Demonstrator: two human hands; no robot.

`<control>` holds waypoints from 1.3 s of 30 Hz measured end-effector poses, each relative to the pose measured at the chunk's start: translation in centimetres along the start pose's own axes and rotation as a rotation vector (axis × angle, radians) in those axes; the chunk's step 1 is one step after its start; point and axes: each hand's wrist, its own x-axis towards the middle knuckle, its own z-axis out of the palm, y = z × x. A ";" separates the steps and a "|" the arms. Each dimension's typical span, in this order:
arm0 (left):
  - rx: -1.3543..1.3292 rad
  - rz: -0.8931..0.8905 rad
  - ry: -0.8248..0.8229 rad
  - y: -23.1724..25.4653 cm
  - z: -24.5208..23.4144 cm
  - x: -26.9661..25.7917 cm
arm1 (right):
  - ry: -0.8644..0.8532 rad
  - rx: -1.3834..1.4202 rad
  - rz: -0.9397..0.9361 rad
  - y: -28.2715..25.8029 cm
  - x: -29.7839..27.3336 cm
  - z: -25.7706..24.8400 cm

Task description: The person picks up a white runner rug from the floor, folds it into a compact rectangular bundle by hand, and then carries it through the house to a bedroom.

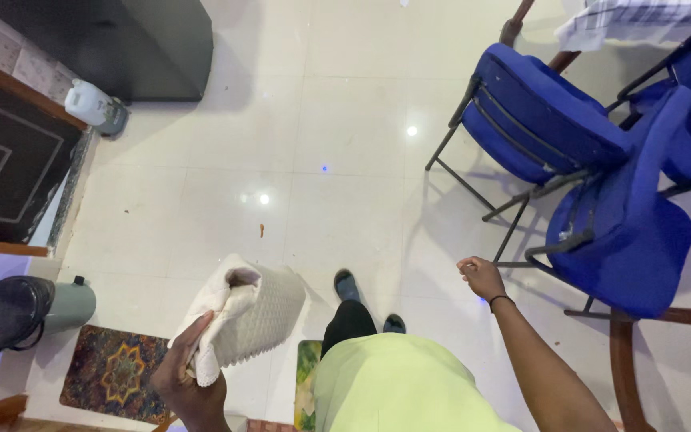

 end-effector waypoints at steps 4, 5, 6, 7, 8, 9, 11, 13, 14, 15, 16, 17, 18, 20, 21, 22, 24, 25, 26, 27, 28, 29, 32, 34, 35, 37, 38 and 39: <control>-0.011 -0.009 -0.005 -3.6 5.4 5.5 | -0.059 -0.070 -0.010 -3.3 4.8 1.0; -0.039 -0.053 0.003 -4.7 6.6 7.2 | -0.077 -0.114 -0.002 -3.8 4.6 1.7; -0.066 -0.097 0.010 -5.7 8.1 9.0 | -0.092 -0.135 0.092 -4.7 4.9 2.2; -0.102 -0.133 0.018 -6.5 10.1 11.0 | -0.097 -0.151 0.184 -5.5 5.7 2.3; -0.089 -0.121 -0.012 -7.1 11.8 13.1 | -0.118 -0.171 0.262 -5.9 5.7 2.2; -0.071 -0.107 -0.034 -7.5 13.0 15.5 | -0.144 -0.191 0.332 -6.8 5.2 2.5; -0.081 -0.070 -0.083 -8.1 15.1 20.5 | -0.182 -0.224 0.420 -9.0 5.7 2.6; -0.139 -0.027 -0.135 -8.4 17.8 25.3 | -0.162 -0.185 0.446 -11.6 8.4 2.6; -0.113 -0.046 -0.171 -8.5 19.2 27.8 | -0.129 -0.132 0.453 -12.9 10.3 2.3; -0.083 -0.065 -0.217 -8.7 20.3 30.5 | -0.098 -0.074 0.468 -14.0 11.3 2.6; -0.052 -0.082 -0.262 -8.8 21.3 32.7 | -0.065 -0.058 0.343 -15.5 13.5 2.3; -0.072 -0.028 -0.277 -8.8 22.3 34.9 | -0.019 -0.029 0.229 -16.5 15.2 2.4; -0.092 0.025 -0.292 -8.7 23.5 36.9 | 0.005 0.069 0.267 -17.5 16.7 2.8; -0.119 0.105 -0.320 -8.2 26.4 40.5 | 0.048 0.126 0.288 -19.5 20.3 2.7; -0.117 0.126 -0.326 -8.2 27.6 42.1 | 0.059 0.080 0.267 -20.4 21.9 2.7; -0.116 0.147 -0.331 -8.3 28.9 43.6 | 0.078 0.066 0.249 -21.3 23.7 2.8; -0.117 0.161 -0.346 -8.4 31.6 46.4 | 0.106 0.033 0.212 -22.4 26.8 3.1; -0.115 0.163 -0.345 -8.4 32.8 47.8 | 0.098 0.073 0.218 -23.1 28.3 3.1; -0.114 0.168 -0.350 -8.5 33.9 49.3 | 0.089 0.113 0.223 -23.8 29.8 3.1; -0.115 0.172 -0.342 -8.4 35.2 50.6 | 0.081 0.146 0.217 -24.5 32.1 2.5; -0.115 0.176 -0.335 -8.3 36.6 52.1 | 0.073 0.198 0.257 -25.1 34.0 1.9; -0.083 0.140 -0.327 -8.2 37.6 53.5 | 0.055 0.245 0.293 -26.0 35.8 1.4; -0.058 0.087 -0.293 -7.4 40.5 58.8 | -0.013 0.240 0.385 -29.2 41.1 -0.6; -0.146 0.121 -0.253 -6.2 42.8 61.6 | -0.023 0.208 0.401 -31.3 46.1 -3.4; -0.133 0.111 -0.250 -5.8 44.0 63.1 | -0.014 0.211 0.405 -32.4 48.2 -4.4; -0.101 0.089 -0.244 -5.0 46.3 66.0 | 0.005 0.157 0.362 -34.5 52.6 -6.4; -0.085 0.076 -0.241 -4.6 47.5 67.4 | 0.016 0.100 0.316 -35.5 55.1 -7.7; -0.076 0.057 -0.249 -4.4 49.1 68.4 | 0.019 0.074 0.278 -36.2 57.5 -9.1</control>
